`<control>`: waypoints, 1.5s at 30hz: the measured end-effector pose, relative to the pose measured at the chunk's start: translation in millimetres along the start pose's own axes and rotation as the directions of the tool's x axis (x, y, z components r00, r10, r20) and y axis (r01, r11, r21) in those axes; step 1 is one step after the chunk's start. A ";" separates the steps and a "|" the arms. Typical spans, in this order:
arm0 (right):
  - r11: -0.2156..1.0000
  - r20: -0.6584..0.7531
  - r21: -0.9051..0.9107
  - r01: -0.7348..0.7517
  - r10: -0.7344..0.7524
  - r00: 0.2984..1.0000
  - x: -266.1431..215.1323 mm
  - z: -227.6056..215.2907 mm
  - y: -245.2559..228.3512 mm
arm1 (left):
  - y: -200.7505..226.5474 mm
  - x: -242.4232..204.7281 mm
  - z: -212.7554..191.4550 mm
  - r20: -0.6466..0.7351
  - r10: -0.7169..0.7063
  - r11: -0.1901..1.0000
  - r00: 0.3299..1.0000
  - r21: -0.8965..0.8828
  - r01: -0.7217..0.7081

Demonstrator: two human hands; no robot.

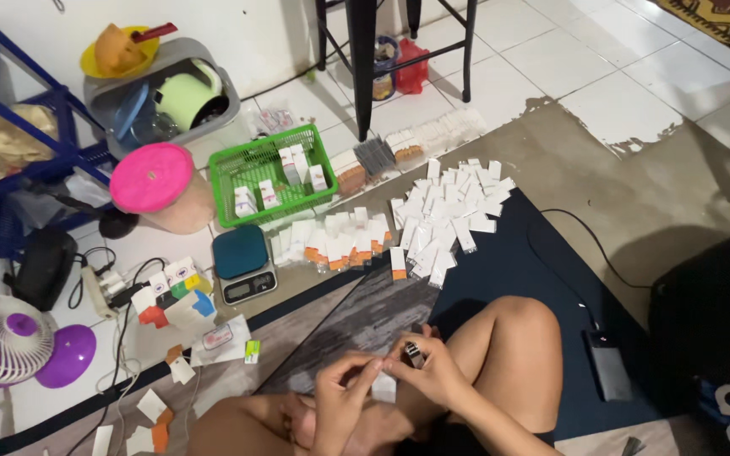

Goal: The person places a white strip into a plastic sleeve and seals the edge of the sleeve with a lighter, repeating this for several items.

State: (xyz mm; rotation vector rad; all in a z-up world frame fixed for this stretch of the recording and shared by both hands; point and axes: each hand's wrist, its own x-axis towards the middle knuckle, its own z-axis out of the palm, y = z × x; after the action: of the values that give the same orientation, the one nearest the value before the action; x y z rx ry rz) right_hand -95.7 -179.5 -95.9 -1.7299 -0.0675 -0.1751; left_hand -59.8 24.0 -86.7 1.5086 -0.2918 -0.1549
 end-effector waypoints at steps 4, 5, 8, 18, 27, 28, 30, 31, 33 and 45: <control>0.984 0.086 0.160 -0.076 0.063 0.994 -2.5 -11.1 12.8 | -5.5 3.3 -2.6 0.098 -0.048 0.999 0.994 0.016 0.047; 0.977 0.102 0.194 -0.084 0.065 0.993 -1.0 -13.2 16.5 | -9.0 3.6 -1.0 0.081 -0.031 0.999 0.996 0.015 0.030; 0.959 0.113 0.265 -0.102 0.074 0.991 1.9 -17.3 24.4 | -5.0 5.3 10.2 0.028 -0.006 1.000 1.000 0.001 0.005; 0.944 0.002 0.194 -0.268 0.273 0.962 -4.0 -1.5 106.8 | -58.9 47.5 28.8 -0.308 -0.547 0.824 0.779 -0.366 0.434; 0.918 -0.665 -0.167 -0.360 0.164 0.728 83.0 -57.2 172.7 | -114.9 59.8 24.4 -0.156 -0.737 0.650 0.657 -0.432 0.626; 0.918 -0.663 -0.166 -0.361 0.167 0.730 95.0 -58.4 169.2 | -115.5 59.4 22.5 -0.160 -0.738 0.649 0.655 -0.432 0.626; 0.827 -0.616 -0.522 -0.206 -0.199 0.762 115.6 -61.4 162.9 | -117.2 56.8 19.8 -0.169 -0.760 0.637 0.628 -0.384 0.668; 0.828 -0.618 -0.520 -0.211 -0.194 0.762 124.2 -56.2 174.8 | -134.2 59.2 16.4 -0.169 -0.763 0.634 0.624 -0.382 0.672; 0.642 -0.418 -0.596 -0.482 0.263 0.869 130.9 -44.9 198.6 | -168.0 54.0 10.9 -0.183 -0.708 0.703 0.683 -0.275 0.656; 0.751 -0.426 -0.129 -0.648 0.548 0.720 131.5 -53.7 284.7 | -359.1 182.5 -43.6 -0.306 -0.511 0.719 0.803 0.360 0.594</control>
State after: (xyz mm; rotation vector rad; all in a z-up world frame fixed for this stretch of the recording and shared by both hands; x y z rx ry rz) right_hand 70.8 -286.9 -344.8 -1.8706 0.8381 -0.0099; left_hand 155.6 -7.3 -428.5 2.0232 0.3226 -0.4505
